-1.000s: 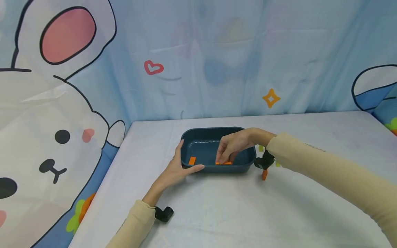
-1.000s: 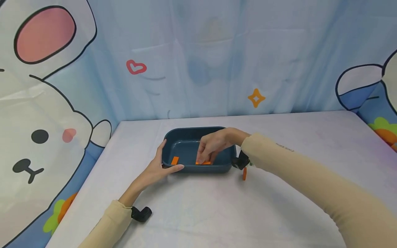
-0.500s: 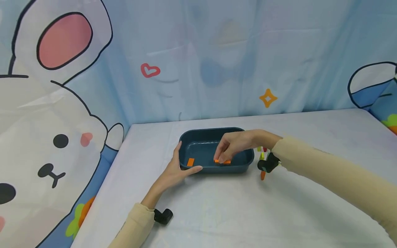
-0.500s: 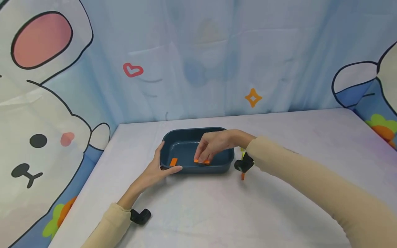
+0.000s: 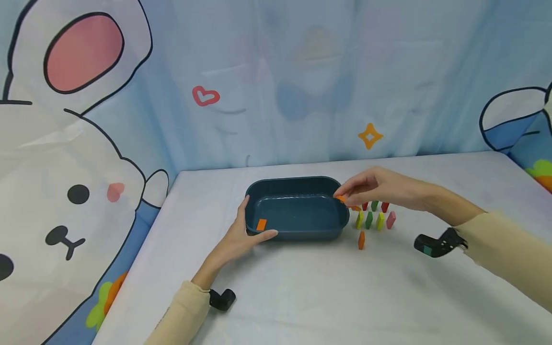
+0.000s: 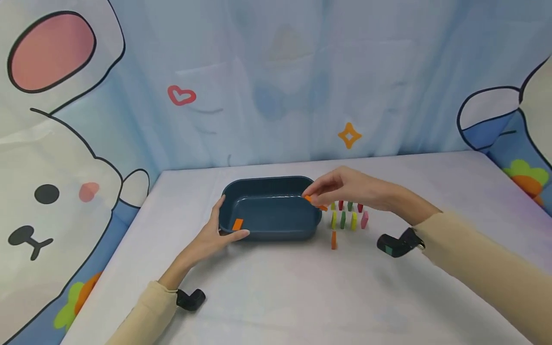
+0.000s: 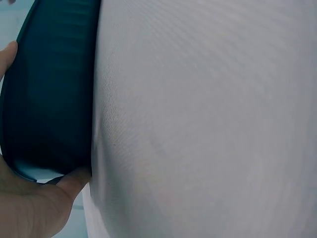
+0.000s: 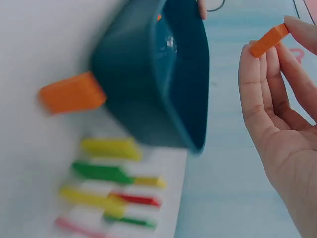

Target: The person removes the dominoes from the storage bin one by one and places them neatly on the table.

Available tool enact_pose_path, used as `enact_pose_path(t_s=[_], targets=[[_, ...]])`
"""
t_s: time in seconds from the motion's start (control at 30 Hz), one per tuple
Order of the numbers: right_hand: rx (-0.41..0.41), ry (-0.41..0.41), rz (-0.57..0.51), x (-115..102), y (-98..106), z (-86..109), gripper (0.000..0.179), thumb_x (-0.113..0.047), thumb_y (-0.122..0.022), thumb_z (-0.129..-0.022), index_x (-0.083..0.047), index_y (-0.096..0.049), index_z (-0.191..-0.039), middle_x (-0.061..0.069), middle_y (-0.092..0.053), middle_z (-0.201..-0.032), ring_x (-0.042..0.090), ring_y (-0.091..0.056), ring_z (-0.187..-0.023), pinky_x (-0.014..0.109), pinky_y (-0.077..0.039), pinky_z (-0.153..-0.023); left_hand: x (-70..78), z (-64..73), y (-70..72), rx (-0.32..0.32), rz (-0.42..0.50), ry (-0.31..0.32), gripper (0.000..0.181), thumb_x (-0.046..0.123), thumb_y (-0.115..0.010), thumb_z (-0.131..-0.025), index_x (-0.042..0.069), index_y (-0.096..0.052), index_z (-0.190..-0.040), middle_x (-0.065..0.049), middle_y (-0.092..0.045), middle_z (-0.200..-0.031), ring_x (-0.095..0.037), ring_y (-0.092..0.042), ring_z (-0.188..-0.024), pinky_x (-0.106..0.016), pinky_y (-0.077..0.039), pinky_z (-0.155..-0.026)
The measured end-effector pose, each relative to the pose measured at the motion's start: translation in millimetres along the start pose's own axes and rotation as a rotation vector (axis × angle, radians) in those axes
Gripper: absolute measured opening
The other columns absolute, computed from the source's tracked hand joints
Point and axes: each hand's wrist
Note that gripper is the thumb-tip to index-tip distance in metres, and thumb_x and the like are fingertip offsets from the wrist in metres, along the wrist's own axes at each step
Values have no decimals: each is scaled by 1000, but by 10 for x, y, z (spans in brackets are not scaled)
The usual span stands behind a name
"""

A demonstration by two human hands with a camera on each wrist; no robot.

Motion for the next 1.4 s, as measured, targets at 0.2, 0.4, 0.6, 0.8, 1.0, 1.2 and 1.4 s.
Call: enact_pose_path(t_s=[0.2,0.4,0.6,0.8,1.0,1.2,1.4], targets=[[189,0,-15,309,-66,413,35,-13,-73,-100,4,-68,-130,9,-73,-112,22,-70,-95,36,-63,-78,-16,21,71,-3,-16,11,125,57,-82,-85,27,5,-169,-13,-4,-175,-39,-20,-158,-71,-28,-118],[380,70,38,632,-346,575,31,-4,-77,-94,6,-68,-122,9,-72,-110,10,-69,-96,22,-60,-81,-90,52,155,2,-34,29,122,54,-81,-87,25,4,-169,-16,-2,-175,-44,-18,-157,-73,-27,-117],[465,108,34,782,-654,564,33,4,-80,-88,8,-67,-117,16,-68,-112,6,-69,-95,18,-59,-82,-144,55,184,-4,-34,36,122,56,-81,-87,25,4,-169,-17,-2,-175,-44,-17,-157,-73,-27,-117],[490,105,0,830,-781,492,32,6,-80,-86,8,-66,-115,17,-65,-112,5,-68,-97,19,-58,-84,-148,60,167,0,-23,49,123,55,-81,-86,27,5,-169,-15,-2,-175,-42,-17,-158,-72,-26,-118],[487,118,17,890,-840,447,31,5,-82,-85,5,-67,-112,14,-66,-110,4,-67,-97,17,-58,-84,-137,49,141,1,-25,43,123,56,-81,-86,28,5,-169,-15,-3,-175,-42,-18,-157,-72,-27,-117],[479,125,24,918,-875,414,32,9,-83,-82,6,-67,-110,15,-66,-106,6,-69,-94,18,-59,-82,-131,46,136,0,-27,32,123,56,-81,-86,27,5,-169,-15,-2,-175,-42,-19,-157,-71,-27,-117],[475,111,43,930,-908,365,34,10,-84,-80,7,-66,-109,14,-68,-105,12,-70,-92,21,-60,-81,-115,57,145,2,-21,29,123,56,-82,-86,28,6,-169,-14,0,-175,-41,-17,-158,-71,-27,-118]])
Point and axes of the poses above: each hand's wrist, its own z-axis away from the middle knuckle, its own y-axis out of the back of the hand, x = y × z
